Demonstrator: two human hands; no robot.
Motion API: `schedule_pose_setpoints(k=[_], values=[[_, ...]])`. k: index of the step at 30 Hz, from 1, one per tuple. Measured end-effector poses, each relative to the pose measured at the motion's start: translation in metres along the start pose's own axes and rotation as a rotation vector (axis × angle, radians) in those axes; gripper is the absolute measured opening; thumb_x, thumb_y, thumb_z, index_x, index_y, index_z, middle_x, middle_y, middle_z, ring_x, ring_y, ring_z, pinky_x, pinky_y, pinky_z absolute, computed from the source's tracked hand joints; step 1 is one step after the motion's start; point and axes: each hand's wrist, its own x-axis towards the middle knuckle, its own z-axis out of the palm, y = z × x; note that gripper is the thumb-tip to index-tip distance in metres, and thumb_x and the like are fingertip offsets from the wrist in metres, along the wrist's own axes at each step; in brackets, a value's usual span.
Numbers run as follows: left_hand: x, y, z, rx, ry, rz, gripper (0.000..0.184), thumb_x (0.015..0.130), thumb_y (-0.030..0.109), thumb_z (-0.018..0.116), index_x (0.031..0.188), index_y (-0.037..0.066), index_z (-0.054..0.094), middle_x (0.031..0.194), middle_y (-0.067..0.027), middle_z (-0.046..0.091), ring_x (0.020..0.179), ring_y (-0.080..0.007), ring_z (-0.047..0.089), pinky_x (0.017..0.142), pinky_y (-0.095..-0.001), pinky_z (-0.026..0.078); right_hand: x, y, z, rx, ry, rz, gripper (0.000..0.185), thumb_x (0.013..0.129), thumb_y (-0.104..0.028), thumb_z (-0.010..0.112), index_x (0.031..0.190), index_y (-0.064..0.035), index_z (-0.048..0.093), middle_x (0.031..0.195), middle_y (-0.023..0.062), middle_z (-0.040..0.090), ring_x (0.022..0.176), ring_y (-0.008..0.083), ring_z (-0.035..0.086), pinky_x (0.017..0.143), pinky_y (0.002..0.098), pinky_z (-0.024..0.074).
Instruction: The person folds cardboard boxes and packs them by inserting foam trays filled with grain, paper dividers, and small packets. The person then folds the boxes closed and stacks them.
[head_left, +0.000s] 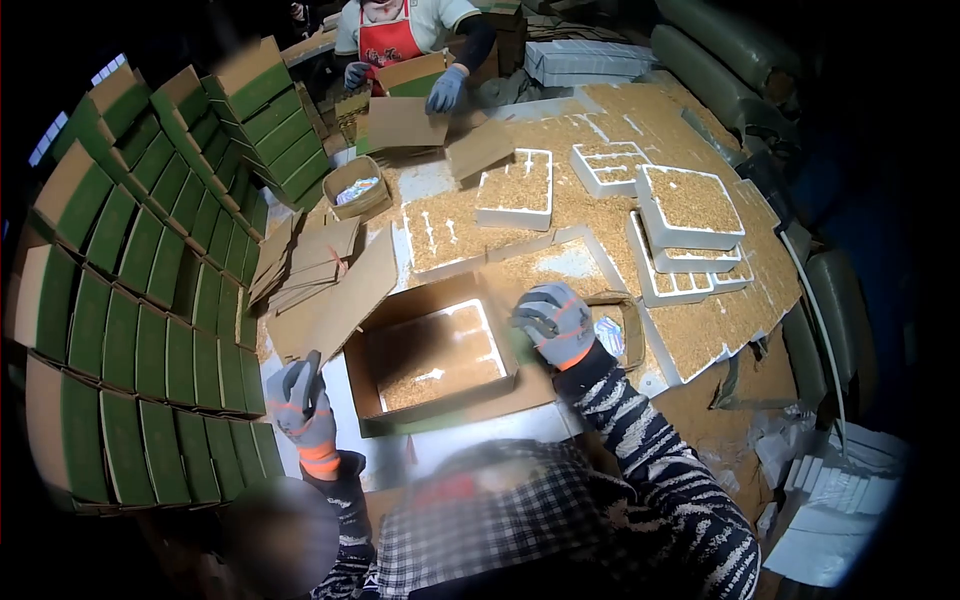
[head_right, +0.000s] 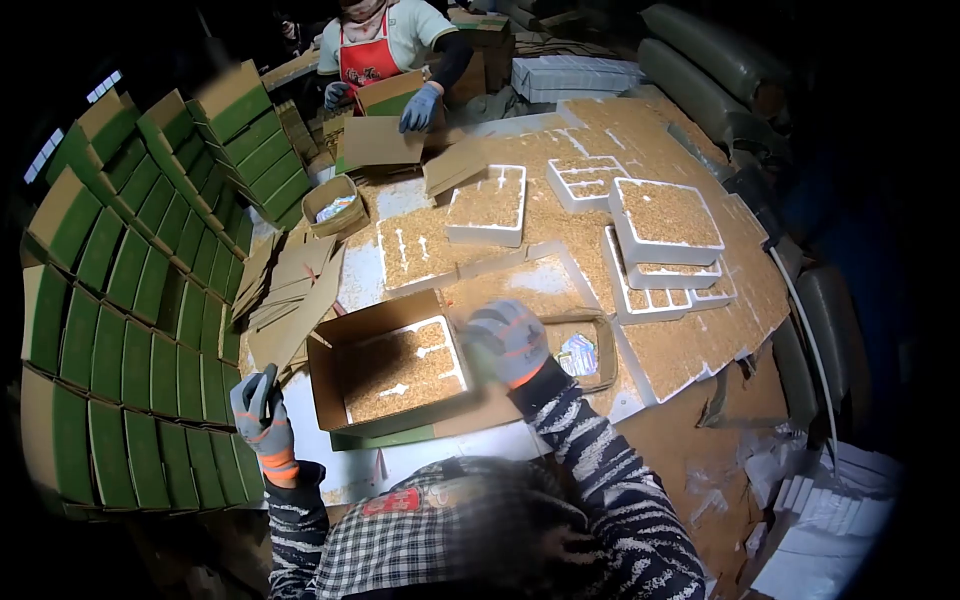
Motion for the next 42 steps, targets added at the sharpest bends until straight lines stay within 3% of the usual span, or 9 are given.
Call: schedule_pose_setpoints(k=[5,12,19,24,28,33,38,40,42], values=[[0.006,-0.004,-0.004,-0.054,0.044,0.023,0.047,0.069,-0.013,0.065,0.110,0.010,0.074,0.100,-0.0097,0.063,0.095,-0.0298,0.059,0.081,-0.0387,0.049,0.018,-0.026,0.002,0.346,0.037,0.261,0.011,0.077,-0.018,0.069,0.087,-0.0174,0.074,0.100,0.0012,0.069,0.103,0.0247,0.061,0.090,0.0382,0.0513],[-0.002,-0.009,0.002,-0.065,0.000,-0.037,0.045,0.069,-0.008,0.069,0.109,0.011,0.075,0.100,-0.0097,0.063,0.093,-0.0299,0.060,0.081,-0.0383,0.049,0.010,-0.030,0.008,0.117,-0.288,0.086,0.015,0.083,-0.017,0.061,0.090,-0.0169,0.074,0.102,0.0016,0.069,0.102,0.0237,0.062,0.090,0.0364,0.0522],[0.018,0.015,0.022,-0.070,-0.109,0.326,0.042,0.066,-0.002,0.069,0.103,0.016,0.075,0.091,-0.0047,0.062,0.084,-0.0265,0.060,0.075,-0.0380,0.049,0.002,-0.019,-0.040,0.121,0.337,0.312,0.015,0.076,0.000,0.071,0.088,-0.0066,0.068,0.101,0.0102,0.065,0.100,0.0299,0.061,0.089,0.0390,0.0494],[-0.002,0.002,0.076,-0.142,-0.787,0.546,0.027,0.077,0.010,0.065,0.101,0.019,0.072,0.095,-0.0015,0.065,0.083,-0.0252,0.062,0.073,-0.0371,0.052,-0.086,0.077,-0.049,-0.450,0.029,0.125,0.011,0.080,-0.018,0.071,0.088,-0.0137,0.066,0.110,0.0074,0.063,0.114,0.0311,0.055,0.101,0.0471,0.0414],[-0.034,-0.022,0.099,-0.210,-1.439,0.387,0.029,0.082,0.013,0.066,0.110,0.017,0.071,0.104,-0.0028,0.066,0.102,-0.0265,0.063,0.083,-0.0370,0.052,-0.150,0.119,-0.032,-0.630,-0.900,0.518,0.044,0.084,-0.038,0.065,0.122,-0.0151,0.062,0.142,0.0136,0.048,0.140,0.0351,0.032,0.115,0.0552,0.0214],[-0.006,-0.013,0.058,-0.686,-1.257,0.006,0.039,0.086,0.011,0.065,0.125,0.008,0.065,0.123,-0.0129,0.064,0.113,-0.0285,0.062,0.100,-0.0366,0.047,-0.087,0.087,-0.010,-0.195,-0.284,0.389,0.071,0.079,-0.018,0.073,0.143,-0.0090,0.044,0.151,0.0162,0.040,0.142,0.0364,0.032,0.116,0.0469,0.0275],[-0.035,-0.064,0.055,-0.976,-0.298,-0.902,0.049,0.091,0.004,0.055,0.139,-0.003,0.051,0.132,-0.0149,0.060,0.127,-0.0224,0.054,0.107,-0.0338,0.042,-0.039,0.041,0.043,1.140,-0.349,0.803,0.093,0.083,-0.010,0.075,0.158,-0.0125,0.020,0.158,0.0126,0.032,0.145,0.0207,0.031,0.117,0.0359,0.0282],[-0.076,-0.081,0.065,-1.111,-0.652,-1.106,0.057,0.095,0.010,0.057,0.147,-0.005,0.038,0.150,-0.0191,0.043,0.136,-0.0239,0.046,0.112,-0.0332,0.038,-0.070,0.066,0.119,1.387,-0.433,0.912,0.095,0.080,-0.011,0.077,0.156,-0.0075,0.020,0.157,0.0125,0.034,0.142,0.0214,0.034,0.115,0.0352,0.0304],[-0.099,-0.072,0.094,-0.605,-0.903,-0.803,0.094,0.087,0.047,0.069,0.153,-0.003,0.024,0.155,-0.0245,0.032,0.144,-0.0321,0.033,0.118,-0.0385,0.027,-0.055,0.042,0.126,0.858,-0.734,0.571,0.096,0.079,-0.020,0.080,0.155,-0.0056,0.023,0.154,0.0141,0.037,0.139,0.0238,0.038,0.114,0.0378,0.0336]])
